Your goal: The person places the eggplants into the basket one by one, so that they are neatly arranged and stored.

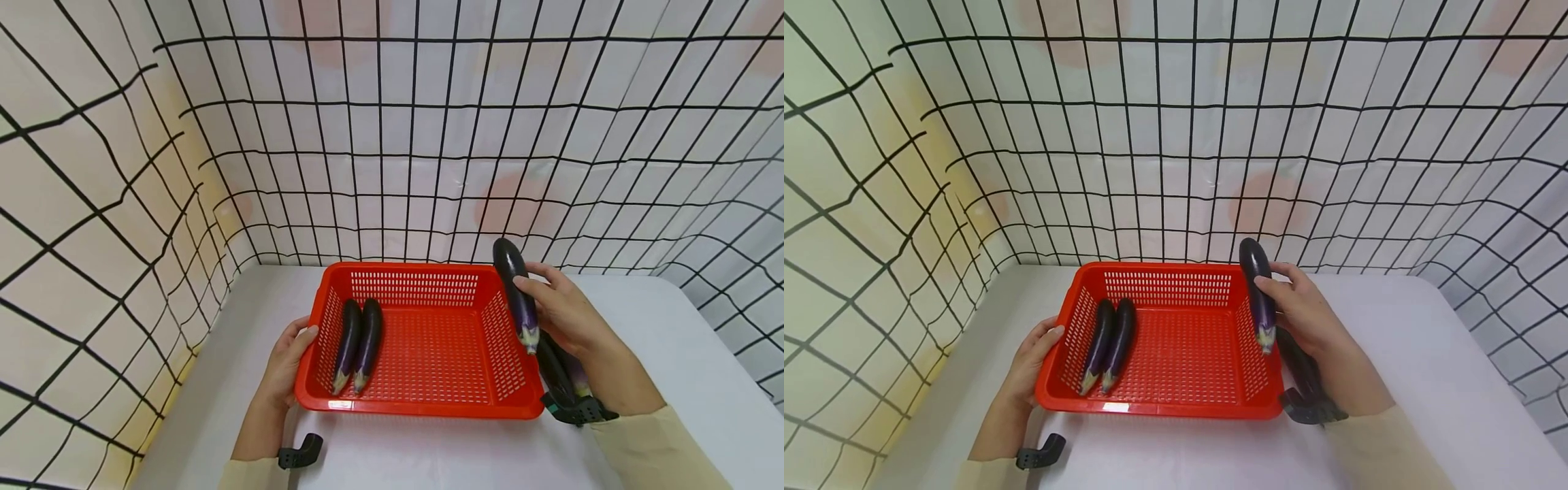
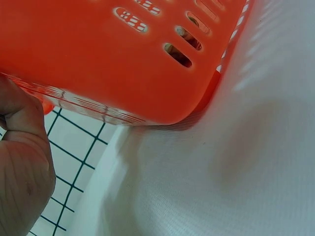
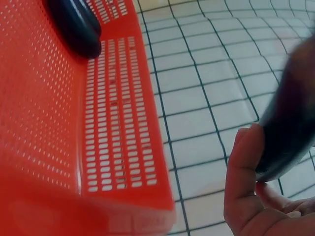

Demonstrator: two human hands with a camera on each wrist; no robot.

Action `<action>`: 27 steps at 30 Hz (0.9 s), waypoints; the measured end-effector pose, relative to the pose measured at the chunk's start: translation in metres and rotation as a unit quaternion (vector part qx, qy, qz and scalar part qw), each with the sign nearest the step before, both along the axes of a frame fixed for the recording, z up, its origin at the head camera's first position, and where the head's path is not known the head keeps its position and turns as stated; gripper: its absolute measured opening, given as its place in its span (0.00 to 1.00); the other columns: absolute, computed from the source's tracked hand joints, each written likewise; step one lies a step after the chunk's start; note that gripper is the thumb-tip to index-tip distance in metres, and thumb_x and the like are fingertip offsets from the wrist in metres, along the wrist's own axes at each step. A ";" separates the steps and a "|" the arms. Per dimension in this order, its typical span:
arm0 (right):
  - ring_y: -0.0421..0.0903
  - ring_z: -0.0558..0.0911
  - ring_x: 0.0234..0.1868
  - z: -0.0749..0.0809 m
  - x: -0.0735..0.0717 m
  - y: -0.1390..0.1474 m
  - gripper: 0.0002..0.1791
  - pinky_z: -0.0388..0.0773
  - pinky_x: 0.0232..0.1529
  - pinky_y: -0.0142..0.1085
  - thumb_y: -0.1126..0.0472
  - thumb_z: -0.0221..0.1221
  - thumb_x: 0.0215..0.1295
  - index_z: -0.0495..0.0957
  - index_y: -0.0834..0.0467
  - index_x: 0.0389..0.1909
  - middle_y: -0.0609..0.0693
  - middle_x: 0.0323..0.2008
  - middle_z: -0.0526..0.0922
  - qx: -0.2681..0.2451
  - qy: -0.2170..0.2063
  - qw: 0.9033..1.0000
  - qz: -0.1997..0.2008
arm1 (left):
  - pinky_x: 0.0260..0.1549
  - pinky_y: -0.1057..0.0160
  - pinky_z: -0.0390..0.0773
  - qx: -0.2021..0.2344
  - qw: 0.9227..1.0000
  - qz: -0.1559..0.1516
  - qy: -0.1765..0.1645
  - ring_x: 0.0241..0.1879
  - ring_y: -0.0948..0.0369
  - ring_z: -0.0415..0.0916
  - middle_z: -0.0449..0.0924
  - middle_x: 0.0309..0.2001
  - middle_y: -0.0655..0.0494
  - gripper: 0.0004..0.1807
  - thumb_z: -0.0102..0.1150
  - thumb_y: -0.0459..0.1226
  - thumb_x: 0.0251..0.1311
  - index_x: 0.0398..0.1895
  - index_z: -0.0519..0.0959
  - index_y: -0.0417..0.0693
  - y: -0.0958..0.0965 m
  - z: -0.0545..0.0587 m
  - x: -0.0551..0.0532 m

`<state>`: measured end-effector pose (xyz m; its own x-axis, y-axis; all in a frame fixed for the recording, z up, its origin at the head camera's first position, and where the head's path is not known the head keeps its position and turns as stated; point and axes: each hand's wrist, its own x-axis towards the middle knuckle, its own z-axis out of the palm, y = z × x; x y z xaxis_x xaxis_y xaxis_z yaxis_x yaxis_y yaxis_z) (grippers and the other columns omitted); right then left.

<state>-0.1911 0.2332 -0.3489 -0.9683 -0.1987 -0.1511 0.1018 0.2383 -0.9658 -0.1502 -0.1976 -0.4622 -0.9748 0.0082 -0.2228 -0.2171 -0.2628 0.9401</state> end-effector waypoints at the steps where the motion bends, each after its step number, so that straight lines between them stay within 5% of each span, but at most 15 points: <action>1: 0.41 0.86 0.44 0.002 -0.001 -0.003 0.41 0.87 0.47 0.36 0.44 0.52 0.77 0.44 0.56 0.79 0.64 0.61 0.72 -0.001 -0.001 1.000 0.004 | 0.48 0.49 0.87 0.000 1.000 -0.001 0.001 0.50 0.52 0.87 0.80 0.57 0.47 0.23 0.53 0.48 0.75 0.67 0.65 0.54 0.000 0.000 0.000; 6: 0.45 0.85 0.47 0.010 -0.010 -0.023 0.42 0.85 0.50 0.36 0.46 0.52 0.78 0.42 0.55 0.81 0.70 0.65 0.68 0.012 0.011 0.999 0.029 | 0.48 0.49 0.87 -0.002 1.000 -0.001 0.001 0.50 0.52 0.87 0.79 0.58 0.46 0.23 0.53 0.48 0.75 0.67 0.65 0.54 -0.001 0.000 -0.001; 13: 0.43 0.86 0.43 0.012 -0.030 -0.059 0.44 0.86 0.49 0.38 0.54 0.57 0.74 0.42 0.58 0.81 0.67 0.59 0.71 0.015 -0.015 0.999 0.048 | 0.49 0.49 0.86 0.002 1.000 -0.004 0.005 0.50 0.52 0.87 0.79 0.58 0.46 0.23 0.54 0.48 0.75 0.67 0.65 0.53 0.000 0.000 -0.001; 20: 0.53 0.85 0.49 0.005 -0.045 -0.089 0.46 0.87 0.51 0.52 0.58 0.62 0.70 0.46 0.57 0.80 0.69 0.61 0.71 0.040 -0.034 0.996 0.065 | 0.49 0.48 0.86 0.000 1.000 -0.007 0.003 0.51 0.51 0.87 0.79 0.58 0.45 0.23 0.54 0.48 0.74 0.67 0.65 0.53 0.001 -0.001 -0.001; 27: 0.57 0.86 0.49 -0.007 -0.054 -0.110 0.45 0.89 0.46 0.50 0.59 0.64 0.69 0.48 0.57 0.79 0.69 0.59 0.72 0.047 -0.051 0.996 0.064 | 0.48 0.49 0.87 -0.004 1.000 -0.003 0.000 0.51 0.50 0.87 0.79 0.59 0.44 0.24 0.54 0.48 0.74 0.67 0.65 0.54 -0.001 -0.001 -0.001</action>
